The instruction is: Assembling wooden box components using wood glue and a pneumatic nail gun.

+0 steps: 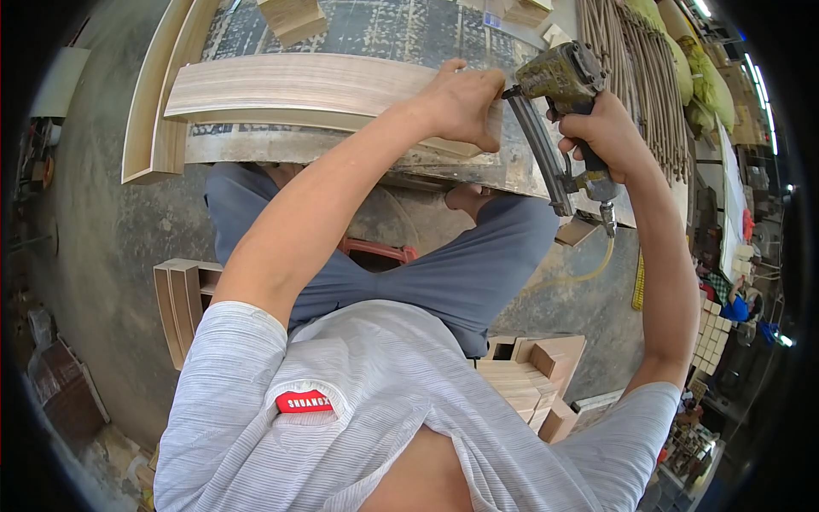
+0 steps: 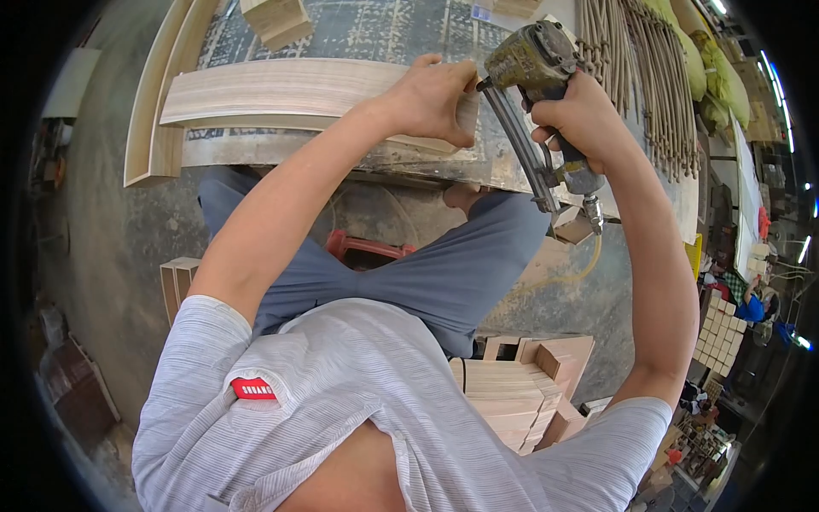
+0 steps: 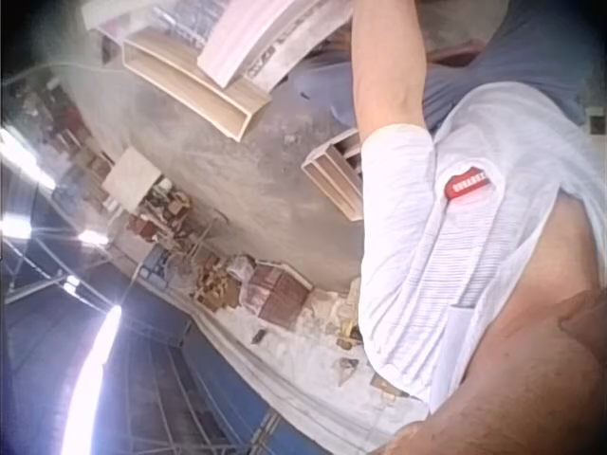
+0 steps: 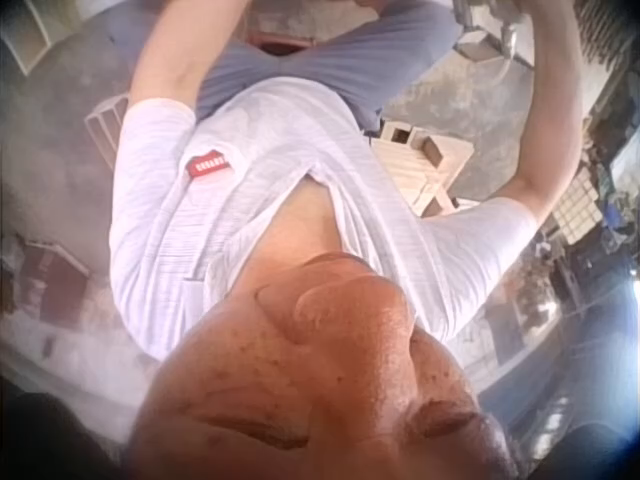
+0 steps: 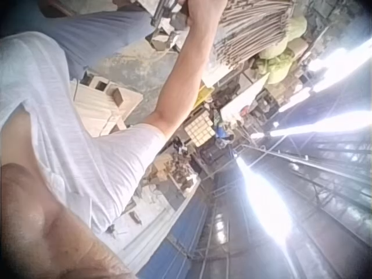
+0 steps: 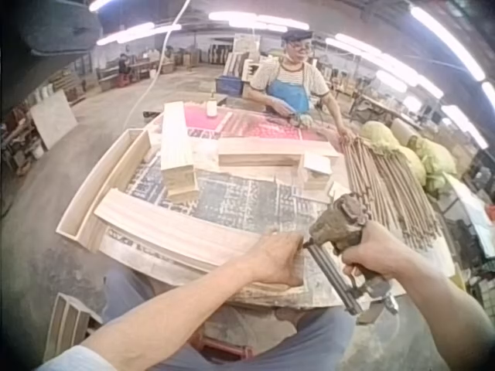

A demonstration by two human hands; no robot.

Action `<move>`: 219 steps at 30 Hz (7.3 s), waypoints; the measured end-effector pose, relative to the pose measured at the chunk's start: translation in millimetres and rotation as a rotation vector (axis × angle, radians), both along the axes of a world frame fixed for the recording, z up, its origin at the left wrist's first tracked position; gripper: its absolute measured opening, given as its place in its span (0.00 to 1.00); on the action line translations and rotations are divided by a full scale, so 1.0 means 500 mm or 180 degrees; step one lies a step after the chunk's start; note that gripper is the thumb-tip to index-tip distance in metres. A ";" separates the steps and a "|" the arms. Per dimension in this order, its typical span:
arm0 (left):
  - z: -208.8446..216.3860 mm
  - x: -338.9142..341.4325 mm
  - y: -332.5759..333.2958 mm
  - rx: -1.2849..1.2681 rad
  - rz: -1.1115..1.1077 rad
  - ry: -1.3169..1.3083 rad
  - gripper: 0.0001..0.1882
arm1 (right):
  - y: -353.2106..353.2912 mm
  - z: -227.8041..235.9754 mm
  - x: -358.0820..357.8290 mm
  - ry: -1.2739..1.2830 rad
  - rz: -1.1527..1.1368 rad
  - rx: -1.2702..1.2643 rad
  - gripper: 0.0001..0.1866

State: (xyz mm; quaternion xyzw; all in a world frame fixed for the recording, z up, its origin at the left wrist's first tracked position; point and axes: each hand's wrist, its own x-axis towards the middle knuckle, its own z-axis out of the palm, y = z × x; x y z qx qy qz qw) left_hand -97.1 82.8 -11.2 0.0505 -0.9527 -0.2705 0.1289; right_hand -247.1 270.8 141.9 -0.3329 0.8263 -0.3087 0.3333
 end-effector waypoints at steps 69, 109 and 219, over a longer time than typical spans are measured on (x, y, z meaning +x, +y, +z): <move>-0.010 -0.004 -0.007 -0.0093 -0.0139 0.0151 0.37 | 0.053 -0.001 0.026 0.0102 0.0441 0.0023 0.13; -0.041 -0.016 -0.030 -0.0259 -0.0508 0.0490 0.37 | 0.099 0.024 0.050 -0.0229 0.0267 0.0349 0.19; -0.204 0.709 -0.302 0.0572 0.3901 0.0826 0.38 | 0.043 -0.461 0.153 0.0556 -0.0556 -0.0439 0.27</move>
